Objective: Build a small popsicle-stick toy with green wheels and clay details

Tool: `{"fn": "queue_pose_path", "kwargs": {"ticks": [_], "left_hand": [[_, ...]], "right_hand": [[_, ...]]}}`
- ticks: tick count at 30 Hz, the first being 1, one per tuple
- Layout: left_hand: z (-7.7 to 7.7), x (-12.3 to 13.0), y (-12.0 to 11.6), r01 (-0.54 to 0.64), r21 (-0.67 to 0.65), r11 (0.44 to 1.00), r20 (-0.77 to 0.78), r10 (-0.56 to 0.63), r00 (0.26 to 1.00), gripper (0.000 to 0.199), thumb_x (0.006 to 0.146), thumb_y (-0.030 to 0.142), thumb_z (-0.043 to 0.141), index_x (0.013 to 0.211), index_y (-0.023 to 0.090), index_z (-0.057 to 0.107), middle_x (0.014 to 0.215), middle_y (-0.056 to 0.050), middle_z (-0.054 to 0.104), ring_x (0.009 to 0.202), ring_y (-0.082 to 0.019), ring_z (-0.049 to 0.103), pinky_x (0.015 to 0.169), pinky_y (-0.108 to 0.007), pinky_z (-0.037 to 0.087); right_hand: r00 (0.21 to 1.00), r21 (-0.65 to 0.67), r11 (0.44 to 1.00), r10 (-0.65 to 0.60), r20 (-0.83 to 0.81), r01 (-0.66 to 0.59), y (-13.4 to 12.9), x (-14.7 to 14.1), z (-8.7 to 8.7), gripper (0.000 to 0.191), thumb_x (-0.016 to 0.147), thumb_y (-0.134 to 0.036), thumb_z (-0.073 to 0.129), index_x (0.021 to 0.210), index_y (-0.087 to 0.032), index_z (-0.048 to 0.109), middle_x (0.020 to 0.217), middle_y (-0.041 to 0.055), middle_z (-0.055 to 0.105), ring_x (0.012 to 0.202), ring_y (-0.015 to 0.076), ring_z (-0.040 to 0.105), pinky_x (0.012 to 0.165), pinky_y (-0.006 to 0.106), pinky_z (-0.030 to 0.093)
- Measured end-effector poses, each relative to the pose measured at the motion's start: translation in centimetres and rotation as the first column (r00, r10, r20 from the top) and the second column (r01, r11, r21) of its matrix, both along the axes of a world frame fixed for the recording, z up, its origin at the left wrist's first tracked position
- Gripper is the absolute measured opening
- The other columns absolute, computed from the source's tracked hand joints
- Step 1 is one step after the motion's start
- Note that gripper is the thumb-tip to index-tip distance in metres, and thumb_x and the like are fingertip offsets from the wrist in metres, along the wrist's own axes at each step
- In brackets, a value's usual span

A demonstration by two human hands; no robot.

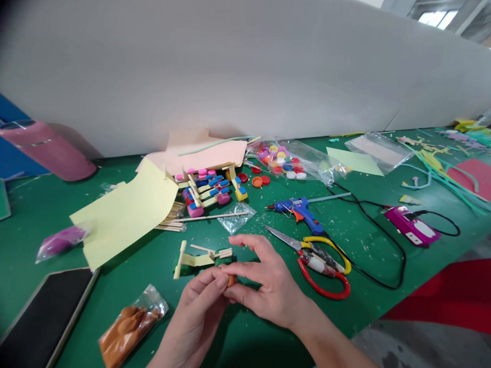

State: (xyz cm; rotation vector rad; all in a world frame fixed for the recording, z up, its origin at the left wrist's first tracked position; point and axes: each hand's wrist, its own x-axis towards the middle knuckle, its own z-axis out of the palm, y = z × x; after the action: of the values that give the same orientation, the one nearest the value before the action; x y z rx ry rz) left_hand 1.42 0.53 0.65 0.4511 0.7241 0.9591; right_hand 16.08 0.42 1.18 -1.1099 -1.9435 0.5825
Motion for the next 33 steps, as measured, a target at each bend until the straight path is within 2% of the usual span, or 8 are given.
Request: {"fn": "queue_pose_path", "kwargs": {"ticks": [8,20,25,29,33], "left_hand": [[0.47,0.15,0.02,-0.044,-0.031,0.999,-0.020,0.043,0.999,0.015,0.067,0.024,0.071,0.059,0.012,0.066,0.059,0.000,0.059,0.057,-0.009,0.047,0.057,-0.020,0.039],[0.49,0.17,0.15,-0.040,-0.043,0.998,-0.023,0.039,0.999,0.015,0.064,0.021,0.074,0.056,0.013,0.063,0.054,0.002,0.057,0.054,-0.008,0.045,0.056,-0.019,0.037],[0.35,0.19,0.13,-0.013,-0.015,1.000,-0.049,0.012,0.999,0.014,0.066,0.022,0.072,0.059,0.013,0.065,0.055,0.001,0.057,0.055,-0.009,0.046,0.057,-0.020,0.038],[0.30,0.15,0.04,0.025,0.005,1.000,-0.039,-0.025,0.999,0.018,0.074,0.028,0.064,0.066,0.012,0.068,0.059,-0.002,0.059,0.058,-0.011,0.048,0.059,-0.023,0.039],[0.23,0.10,-0.01,0.010,0.018,1.000,-0.051,-0.009,0.999,0.018,0.076,0.026,0.062,0.065,0.012,0.067,0.060,-0.002,0.059,0.058,-0.011,0.048,0.060,-0.023,0.039]], "right_hand": [[1.000,-0.018,1.000,0.008,0.025,-0.007,0.06,0.02,0.07,0.023,0.081,-0.025,0.061,0.103,-0.025,0.064,0.124,0.0053,0.045,0.113,0.0213,0.044,0.094,0.033,0.038],[1.000,-0.064,0.998,0.018,-0.011,-0.018,0.05,-0.15,0.43,0.028,0.078,-0.023,0.064,0.107,-0.024,0.062,0.123,0.0072,0.047,0.114,0.0223,0.047,0.093,0.036,0.042],[1.000,-0.073,0.997,0.007,-0.029,-0.009,0.01,-0.07,0.37,0.024,0.079,-0.025,0.062,0.103,-0.025,0.064,0.123,0.0075,0.048,0.113,0.0233,0.047,0.093,0.037,0.043],[0.995,-0.079,0.997,-0.029,-0.092,0.021,0.12,0.25,0.21,0.021,0.078,-0.023,0.063,0.098,-0.024,0.066,0.122,0.0079,0.050,0.112,0.0240,0.048,0.092,0.038,0.043],[0.993,-0.124,0.992,-0.018,-0.121,0.003,0.17,0.62,0.22,0.022,0.077,-0.020,0.062,0.099,-0.023,0.066,0.125,0.0074,0.048,0.113,0.0235,0.047,0.092,0.037,0.041]]}}
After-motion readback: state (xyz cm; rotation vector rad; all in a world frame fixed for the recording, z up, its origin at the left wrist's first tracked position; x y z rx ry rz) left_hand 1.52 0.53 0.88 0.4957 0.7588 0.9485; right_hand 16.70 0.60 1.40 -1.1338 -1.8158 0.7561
